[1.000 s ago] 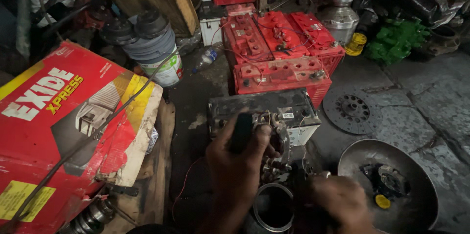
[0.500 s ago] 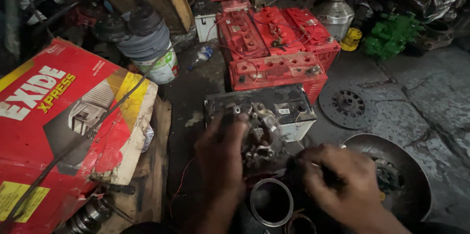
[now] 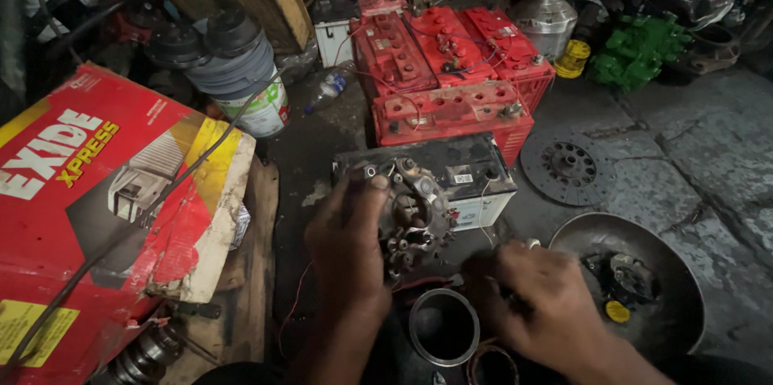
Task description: The person is repairing a motor component by connecting wires to a battery and testing for sparks. They hold the motor part and use a wire to create electrical connections, generating sparks to test functionality.
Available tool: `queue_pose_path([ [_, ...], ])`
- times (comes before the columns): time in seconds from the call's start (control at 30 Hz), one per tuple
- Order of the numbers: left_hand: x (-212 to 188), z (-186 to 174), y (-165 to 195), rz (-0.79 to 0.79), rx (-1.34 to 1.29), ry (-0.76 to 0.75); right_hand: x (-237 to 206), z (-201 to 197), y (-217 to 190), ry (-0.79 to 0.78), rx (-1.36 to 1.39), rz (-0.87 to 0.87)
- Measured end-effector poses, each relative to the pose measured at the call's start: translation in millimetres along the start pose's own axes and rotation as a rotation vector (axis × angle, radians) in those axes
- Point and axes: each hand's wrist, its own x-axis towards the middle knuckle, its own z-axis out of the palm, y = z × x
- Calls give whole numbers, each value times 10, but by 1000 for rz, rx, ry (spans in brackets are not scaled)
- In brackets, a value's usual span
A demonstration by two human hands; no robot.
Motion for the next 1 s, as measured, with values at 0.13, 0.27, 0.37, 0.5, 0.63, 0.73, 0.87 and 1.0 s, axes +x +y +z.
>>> queue_pose_path([
  [0.13,-33,6,41,-33,-29,-16,-38,52,5,7,-52,24],
  [0.27,-51,24,61,-57,-46,-5,-60,45,19,-68,16,23],
  [0.37,-58,26,79,-29,-59,-26,-59,18,15,-9,-29,-14],
  [0.5,-69,22,116,-39,-67,-26,-4,4,-38,46,-51,96],
  [0.63,-74,18,144,-22,-38,-44,38,-15,-97,71,-30,105],
  [0.73,-81,21,156,-11,-6,-50,61,-21,-120,92,-15,81],
  [0.87,-85,26,165,-19,15,-31,92,-29,-120,79,-38,119],
  [1.0,-81,27,191,26,27,-41,119,-63,-151,129,5,88],
])
